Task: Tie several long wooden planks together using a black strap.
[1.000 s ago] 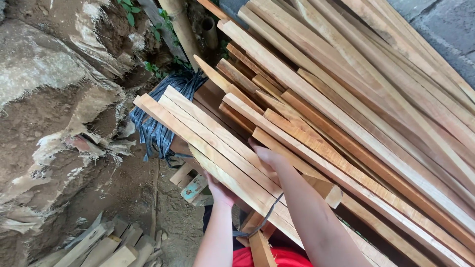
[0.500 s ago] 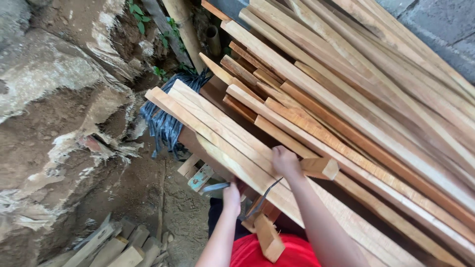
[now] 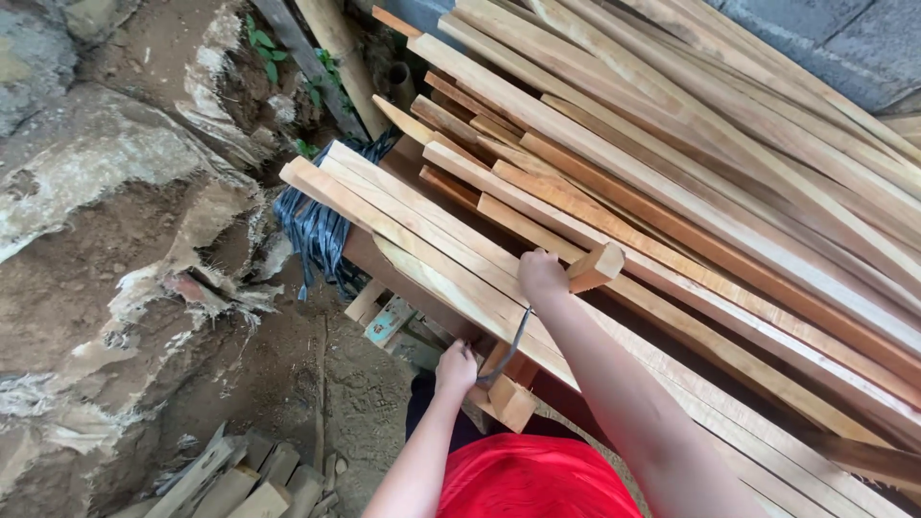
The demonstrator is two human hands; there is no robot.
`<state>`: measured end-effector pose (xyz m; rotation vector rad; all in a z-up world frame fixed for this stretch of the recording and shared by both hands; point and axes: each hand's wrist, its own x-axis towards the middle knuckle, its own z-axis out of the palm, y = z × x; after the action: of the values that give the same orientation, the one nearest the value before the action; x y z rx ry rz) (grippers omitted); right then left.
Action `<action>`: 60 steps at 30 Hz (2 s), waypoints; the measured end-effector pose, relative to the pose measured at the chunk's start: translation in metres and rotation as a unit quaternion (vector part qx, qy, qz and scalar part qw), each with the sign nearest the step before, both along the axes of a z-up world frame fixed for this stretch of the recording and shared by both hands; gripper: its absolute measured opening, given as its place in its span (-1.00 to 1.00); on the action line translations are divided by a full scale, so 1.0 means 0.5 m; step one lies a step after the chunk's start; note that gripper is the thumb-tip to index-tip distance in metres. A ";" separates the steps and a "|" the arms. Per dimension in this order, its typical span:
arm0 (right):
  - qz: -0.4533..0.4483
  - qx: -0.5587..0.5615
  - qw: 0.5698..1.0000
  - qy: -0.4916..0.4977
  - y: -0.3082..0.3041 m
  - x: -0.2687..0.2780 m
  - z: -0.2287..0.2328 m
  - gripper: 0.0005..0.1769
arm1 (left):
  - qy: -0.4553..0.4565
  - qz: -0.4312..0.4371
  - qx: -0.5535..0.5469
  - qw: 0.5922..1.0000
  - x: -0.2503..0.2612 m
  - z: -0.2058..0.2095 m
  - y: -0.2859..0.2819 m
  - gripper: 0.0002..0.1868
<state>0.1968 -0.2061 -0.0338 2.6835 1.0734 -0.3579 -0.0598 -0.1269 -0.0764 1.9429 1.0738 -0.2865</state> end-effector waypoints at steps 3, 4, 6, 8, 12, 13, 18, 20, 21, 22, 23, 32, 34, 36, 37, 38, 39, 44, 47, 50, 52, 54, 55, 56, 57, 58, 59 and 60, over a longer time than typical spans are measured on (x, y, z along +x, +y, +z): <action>0.000 0.102 0.995 -0.011 -0.007 -0.019 0.117 -0.81 | -0.082 0.006 0.069 0.994 -0.049 0.090 -0.006 -0.64; 0.002 0.101 0.995 -0.010 -0.006 -0.034 0.172 -0.81 | -0.081 0.008 0.069 0.994 -0.058 0.130 -0.005 -0.64; -0.118 0.124 0.978 0.118 -0.001 -0.066 0.280 -0.80 | -0.184 0.079 0.025 0.979 -0.081 0.210 -0.003 -0.73; -0.183 0.174 0.949 0.190 -0.006 -0.082 0.339 -0.76 | -0.244 0.080 0.030 0.966 -0.088 0.214 -0.003 -0.75; -0.210 0.341 0.848 0.347 -0.054 -0.073 0.278 -0.70 | -0.366 0.109 0.018 0.924 -0.070 0.282 -0.002 -0.75; -0.208 0.341 0.849 0.347 -0.064 -0.074 0.257 -0.70 | -0.366 0.109 0.019 0.924 -0.069 0.293 0.000 -0.75; -0.160 0.461 0.804 0.338 -0.077 -0.104 0.286 -0.68 | -0.381 0.078 0.069 0.919 -0.049 0.331 0.004 -0.82; -0.126 0.488 0.817 0.280 -0.068 -0.100 0.268 -0.76 | -0.378 0.072 0.070 0.920 -0.040 0.334 0.000 -0.84; -0.092 0.509 0.826 0.222 -0.065 -0.098 0.259 -0.83 | -0.373 0.067 0.070 0.923 -0.036 0.337 -0.002 -0.85; -0.092 0.510 0.826 0.221 -0.058 -0.090 0.241 -0.83 | -0.374 0.067 0.070 0.922 -0.031 0.346 -0.003 -0.85; -0.051 0.541 0.829 0.132 -0.050 -0.081 0.222 -0.85 | -0.390 0.065 0.093 0.914 -0.025 0.356 -0.002 -0.86; -0.148 0.489 0.818 0.264 -0.012 -0.060 0.286 -0.69 | -0.443 -0.005 0.196 0.875 0.078 0.438 0.026 -0.91; -0.171 0.491 0.804 0.288 -0.007 -0.057 0.322 -0.68 | -0.450 -0.030 0.200 0.870 0.121 0.434 0.029 -0.91; -0.208 0.428 0.807 0.349 -0.009 -0.054 0.327 -0.66 | -0.433 -0.043 0.200 0.878 0.166 0.441 0.032 -0.91; -0.211 0.428 0.807 0.349 -0.017 -0.056 0.306 -0.66 | -0.433 -0.045 0.198 0.878 0.183 0.456 0.033 -0.91; -0.138 0.440 0.826 0.323 -0.028 -0.054 0.286 -0.64 | -0.448 -0.072 0.221 0.863 0.204 0.469 0.032 -0.92; -0.064 0.449 0.841 0.296 -0.038 -0.052 0.267 -0.58 | -0.464 -0.097 0.243 0.846 0.225 0.483 0.032 -0.92; -0.010 0.510 0.799 0.319 -0.070 -0.073 0.188 -0.72 | -0.431 -0.172 0.252 0.849 0.301 0.497 0.037 -0.93; 0.013 0.527 0.810 0.256 -0.064 -0.078 0.204 -0.76 | -0.380 -0.226 0.265 0.857 0.352 0.473 0.055 -0.90; -0.035 0.552 0.787 0.273 -0.050 -0.066 0.222 -0.77 | -0.321 -0.280 0.275 0.862 0.389 0.468 0.075 -0.81; -0.082 0.548 0.779 0.294 -0.045 -0.054 0.207 -0.79 | -0.299 -0.307 0.266 0.863 0.404 0.482 0.090 -0.76; -0.130 0.578 0.742 0.316 -0.048 -0.048 0.179 -0.73 | -0.154 -0.373 0.217 0.889 0.407 0.497 0.101 -0.49; -0.132 0.577 0.741 0.315 -0.045 -0.051 0.166 -0.73 | -0.154 -0.375 0.215 0.889 0.403 0.485 0.112 -0.49; -0.141 0.580 0.743 0.303 -0.040 -0.053 0.153 -0.71 | -0.106 -0.400 0.197 0.889 0.398 0.472 0.123 -0.46; -0.149 0.582 0.745 0.291 -0.035 -0.056 0.141 -0.69 | -0.058 -0.424 0.178 0.886 0.394 0.461 0.136 -0.43; -0.151 0.583 0.744 0.289 -0.034 -0.057 0.133 -0.69 | -0.059 -0.427 0.178 0.885 0.390 0.460 0.144 -0.43; -0.132 0.553 0.786 0.244 -0.031 -0.058 0.124 -0.67 | -0.081 -0.424 0.199 0.880 0.385 0.460 0.153 -0.44; -0.110 0.519 0.824 0.201 -0.025 -0.063 0.115 -0.62 | -0.101 -0.419 0.220 0.875 0.377 0.460 0.165 -0.46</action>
<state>0.1654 -0.2188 0.0238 3.8593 1.3373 -0.4987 0.1286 -0.0445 0.1536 2.7095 0.0873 -0.3052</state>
